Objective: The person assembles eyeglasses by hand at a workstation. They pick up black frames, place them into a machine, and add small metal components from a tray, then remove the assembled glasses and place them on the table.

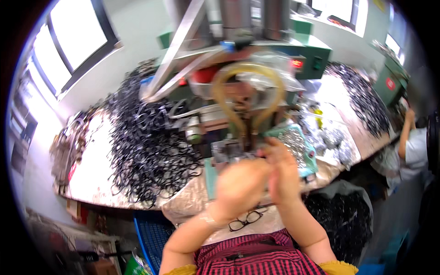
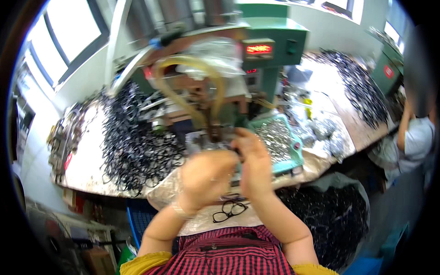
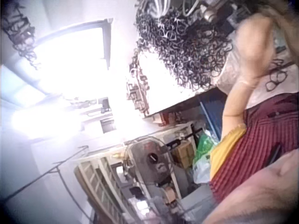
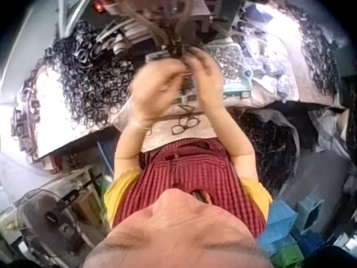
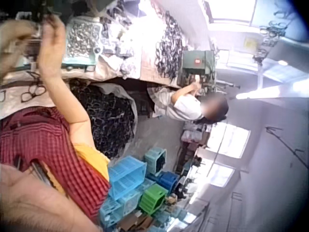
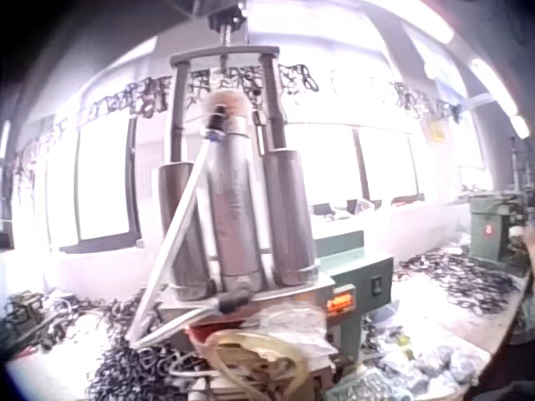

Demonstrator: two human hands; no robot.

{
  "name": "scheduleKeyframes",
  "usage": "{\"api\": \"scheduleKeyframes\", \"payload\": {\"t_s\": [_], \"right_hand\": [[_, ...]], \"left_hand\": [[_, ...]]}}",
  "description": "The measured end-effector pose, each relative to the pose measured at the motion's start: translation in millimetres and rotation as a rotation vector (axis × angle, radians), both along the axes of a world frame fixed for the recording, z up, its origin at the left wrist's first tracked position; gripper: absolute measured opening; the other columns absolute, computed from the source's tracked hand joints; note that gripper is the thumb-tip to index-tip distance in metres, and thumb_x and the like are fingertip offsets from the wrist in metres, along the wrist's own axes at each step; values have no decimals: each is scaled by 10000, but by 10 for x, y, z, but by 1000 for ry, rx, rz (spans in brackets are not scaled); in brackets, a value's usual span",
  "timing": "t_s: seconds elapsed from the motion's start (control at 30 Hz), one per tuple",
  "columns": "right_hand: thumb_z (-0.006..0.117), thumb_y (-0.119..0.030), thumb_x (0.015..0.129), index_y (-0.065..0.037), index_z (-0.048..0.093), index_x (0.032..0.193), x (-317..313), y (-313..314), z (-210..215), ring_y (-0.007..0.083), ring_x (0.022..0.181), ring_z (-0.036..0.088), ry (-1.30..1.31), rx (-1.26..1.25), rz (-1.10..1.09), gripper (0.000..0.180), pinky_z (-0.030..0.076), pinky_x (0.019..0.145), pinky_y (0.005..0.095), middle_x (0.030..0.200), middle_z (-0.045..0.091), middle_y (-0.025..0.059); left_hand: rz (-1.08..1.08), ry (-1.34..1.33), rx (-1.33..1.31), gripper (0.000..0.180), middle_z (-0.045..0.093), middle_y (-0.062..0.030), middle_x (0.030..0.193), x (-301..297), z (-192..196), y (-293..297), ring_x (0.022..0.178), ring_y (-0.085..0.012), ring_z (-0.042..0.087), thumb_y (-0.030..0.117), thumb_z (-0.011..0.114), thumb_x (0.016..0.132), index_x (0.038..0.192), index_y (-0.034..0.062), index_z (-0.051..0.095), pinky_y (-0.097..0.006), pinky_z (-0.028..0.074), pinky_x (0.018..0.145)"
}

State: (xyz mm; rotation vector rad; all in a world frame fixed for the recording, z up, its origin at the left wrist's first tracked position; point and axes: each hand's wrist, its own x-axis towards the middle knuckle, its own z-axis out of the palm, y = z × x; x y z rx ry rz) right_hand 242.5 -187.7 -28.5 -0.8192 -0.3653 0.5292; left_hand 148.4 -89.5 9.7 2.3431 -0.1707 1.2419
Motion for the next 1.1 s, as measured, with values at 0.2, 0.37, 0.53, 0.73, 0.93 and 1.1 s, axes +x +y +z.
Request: {"api": "scheduleKeyframes", "payload": {"t_s": [0.2,0.37,0.53,0.73,0.93,1.1], "right_hand": [[503,-83,1004,53,579,1135,507,-508,-634,328,1176,587,402,72,-208,204,492,1014,421,1253,609,205],[579,-46,960,-6,675,1087,764,-494,-826,187,1074,633,-288,-473,-473,164,457,973,309,1107,698,68],[651,-22,886,-16,703,1007,780,-287,-765,263,1094,629,-722,-742,-543,131,449,999,353,1086,692,114],[736,-39,778,-15,692,992,497,-990,-590,323,988,593,-1101,-1151,-703,220,467,896,423,979,665,131],[786,-82,741,-15,691,951,620,-834,-832,350,933,582,-1238,-1187,-756,240,471,862,449,897,652,129],[749,-72,758,-53,686,813,833,-558,-687,344,891,598,-1169,-1063,-771,86,472,838,436,839,673,106]], "left_hand": [[185,-161,-11,261,734,-104,958,-340,-337,212,820,-248,685,-73,693,740,971,40,737,-327,536,713],[716,444,-67,207,650,-124,1115,-1093,-456,1072,1038,-297,607,77,752,770,967,29,710,-405,494,884],[543,737,182,223,623,-145,1185,-1093,-983,1388,1140,-339,541,170,747,748,909,27,693,-444,456,956],[473,-43,-859,216,706,-100,960,-938,-493,1201,744,-178,599,70,693,906,762,11,544,-267,470,667],[-87,68,367,308,727,-82,1036,-763,-6,282,776,-208,642,253,795,823,776,90,538,-324,568,707],[-257,79,484,351,707,-32,995,-292,92,77,781,-198,639,288,838,763,783,118,532,-324,585,712]]}}
